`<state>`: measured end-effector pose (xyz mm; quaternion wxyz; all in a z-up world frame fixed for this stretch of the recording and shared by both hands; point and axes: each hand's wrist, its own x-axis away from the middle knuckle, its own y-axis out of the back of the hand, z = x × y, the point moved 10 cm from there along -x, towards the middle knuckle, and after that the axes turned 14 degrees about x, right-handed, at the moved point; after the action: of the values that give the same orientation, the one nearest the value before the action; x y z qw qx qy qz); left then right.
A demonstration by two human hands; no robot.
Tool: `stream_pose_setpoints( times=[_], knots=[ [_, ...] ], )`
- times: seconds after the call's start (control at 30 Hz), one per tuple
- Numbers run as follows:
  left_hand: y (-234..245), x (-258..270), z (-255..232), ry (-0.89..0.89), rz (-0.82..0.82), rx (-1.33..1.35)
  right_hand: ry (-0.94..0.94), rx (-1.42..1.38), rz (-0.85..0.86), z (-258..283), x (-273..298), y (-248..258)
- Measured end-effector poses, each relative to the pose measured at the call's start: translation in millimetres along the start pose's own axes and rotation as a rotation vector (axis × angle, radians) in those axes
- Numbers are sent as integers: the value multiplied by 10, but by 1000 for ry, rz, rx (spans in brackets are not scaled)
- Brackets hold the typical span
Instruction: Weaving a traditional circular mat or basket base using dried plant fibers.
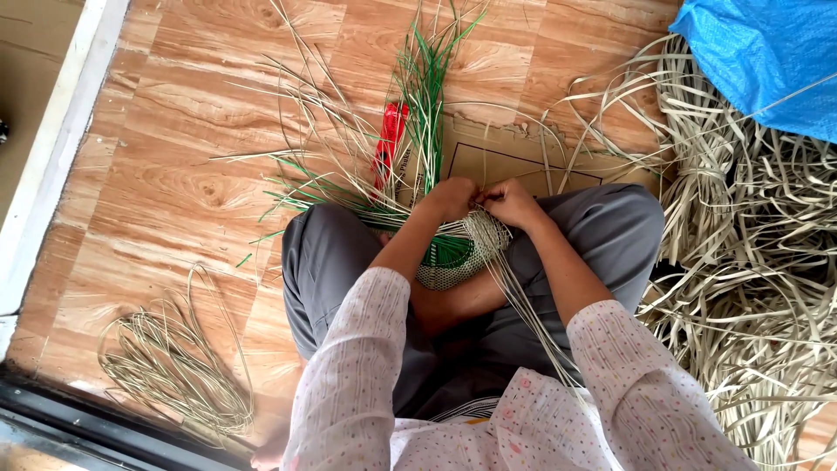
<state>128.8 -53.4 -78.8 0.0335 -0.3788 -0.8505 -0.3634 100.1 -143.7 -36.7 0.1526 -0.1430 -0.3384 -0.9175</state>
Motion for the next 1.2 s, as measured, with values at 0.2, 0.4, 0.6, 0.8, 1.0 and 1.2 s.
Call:
stream_pose_setpoints(
  times=[0.2, 0.4, 0.6, 0.8, 1.0, 1.2],
  knots=[
    [-134, 336, 481, 208, -495, 461, -29, 35, 4, 143, 136, 117],
    [-258, 361, 651, 443, -404, 685, -38, -2, -1, 19, 76, 74],
    [-280, 436, 661, 530, -466, 766, -66, -7, 1, -247, -92, 0],
    [-327, 378, 719, 527, -479, 820, -162, -75, 51, -138, 10, -1],
    [-286, 449, 688, 527, -509, 803, -231, -104, 50, -737, -312, -269],
    [-35, 716, 255, 481, -545, 780, -295, -143, 23, -1220, -641, -538]
  ],
)
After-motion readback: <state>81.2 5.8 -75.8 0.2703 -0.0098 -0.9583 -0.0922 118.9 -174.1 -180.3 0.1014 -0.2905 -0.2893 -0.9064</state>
